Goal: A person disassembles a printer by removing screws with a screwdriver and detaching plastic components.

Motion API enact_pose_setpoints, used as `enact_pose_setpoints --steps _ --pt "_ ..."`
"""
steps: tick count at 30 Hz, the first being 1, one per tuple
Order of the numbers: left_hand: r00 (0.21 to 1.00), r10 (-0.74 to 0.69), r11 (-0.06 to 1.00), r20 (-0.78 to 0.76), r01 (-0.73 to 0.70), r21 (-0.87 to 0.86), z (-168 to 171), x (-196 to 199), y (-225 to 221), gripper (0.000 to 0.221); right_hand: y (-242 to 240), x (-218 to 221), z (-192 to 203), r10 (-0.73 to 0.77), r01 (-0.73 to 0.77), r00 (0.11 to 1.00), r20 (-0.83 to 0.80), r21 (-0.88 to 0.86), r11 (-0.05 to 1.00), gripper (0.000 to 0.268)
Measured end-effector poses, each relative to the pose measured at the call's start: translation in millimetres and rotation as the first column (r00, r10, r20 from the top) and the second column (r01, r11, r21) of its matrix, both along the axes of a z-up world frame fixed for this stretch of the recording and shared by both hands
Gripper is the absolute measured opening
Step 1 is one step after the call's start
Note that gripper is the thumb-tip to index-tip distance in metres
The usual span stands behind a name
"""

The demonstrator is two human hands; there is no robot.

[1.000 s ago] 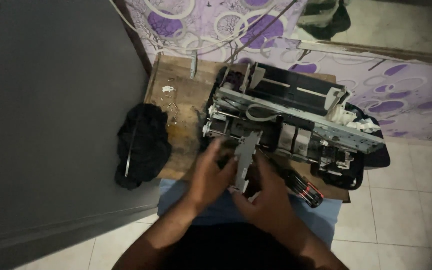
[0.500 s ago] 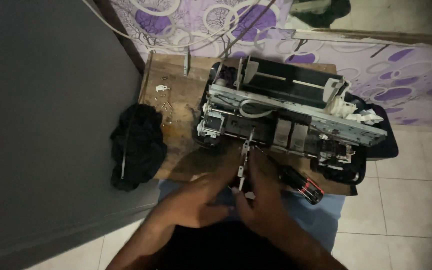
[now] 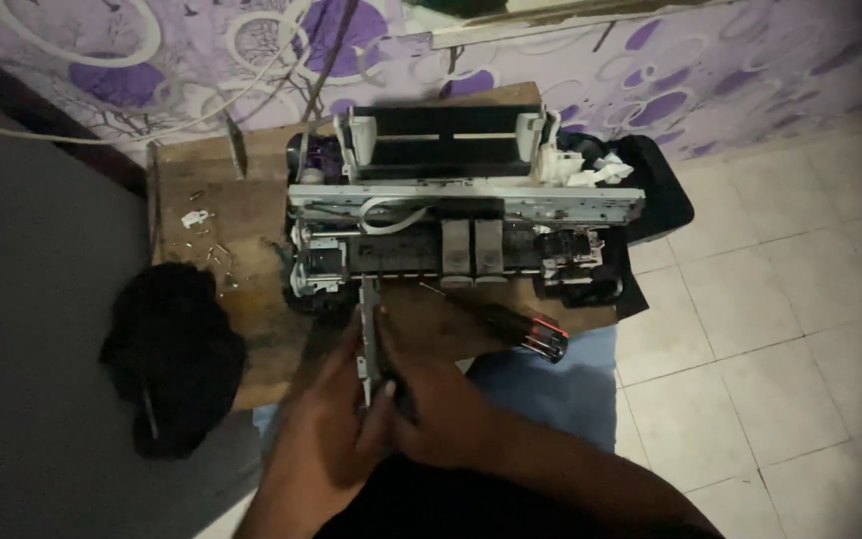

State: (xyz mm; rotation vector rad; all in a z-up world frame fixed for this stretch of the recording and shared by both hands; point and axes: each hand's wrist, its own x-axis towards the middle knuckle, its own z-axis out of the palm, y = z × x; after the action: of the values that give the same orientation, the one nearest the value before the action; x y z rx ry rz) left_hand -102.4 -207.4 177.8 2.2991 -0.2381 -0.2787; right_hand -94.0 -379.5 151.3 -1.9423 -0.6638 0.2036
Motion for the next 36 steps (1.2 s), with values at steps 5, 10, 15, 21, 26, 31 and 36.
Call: enact_pose_setpoints --steps 5,10,15,21,26,31,36 --pt "0.983 0.055 0.997 0.173 -0.064 0.043 -1 -5 -10 0.070 -2 2 -18 -0.012 0.009 0.999 0.050 0.062 0.998 0.079" --pt "0.951 0.159 0.987 0.265 -0.145 -0.073 -5 -6 -19 0.073 -8 -2 -37 -0.013 0.013 1.000 0.005 -0.007 1.000 0.092" --pt "0.980 0.103 0.984 0.167 -0.077 -0.159 -3 -4 -20 0.067 -12 3 -31 0.001 0.000 0.999 0.034 -0.015 1.000 0.086" --pt "0.963 0.088 0.991 0.256 -0.060 -0.117 -2 -2 -17 0.065 -10 4 -38 -0.007 0.008 0.999 0.039 -0.022 1.000 0.096" --pt "0.971 0.076 0.984 0.226 -0.036 -0.176 6 -4 -14 0.066 -9 2 -34 -0.017 0.010 0.997 -0.076 -0.080 0.997 0.094" --pt "0.984 0.063 0.983 0.164 -0.032 -0.183 15 -4 -16 0.073 -8 6 -19 -0.019 -0.019 0.970 -0.243 -0.155 0.988 0.109" --pt "0.998 0.065 0.982 -0.008 -0.065 -0.178 23 -3 -25 0.086 -9 3 -23 0.004 -0.017 0.992 -0.124 -0.105 0.994 0.091"
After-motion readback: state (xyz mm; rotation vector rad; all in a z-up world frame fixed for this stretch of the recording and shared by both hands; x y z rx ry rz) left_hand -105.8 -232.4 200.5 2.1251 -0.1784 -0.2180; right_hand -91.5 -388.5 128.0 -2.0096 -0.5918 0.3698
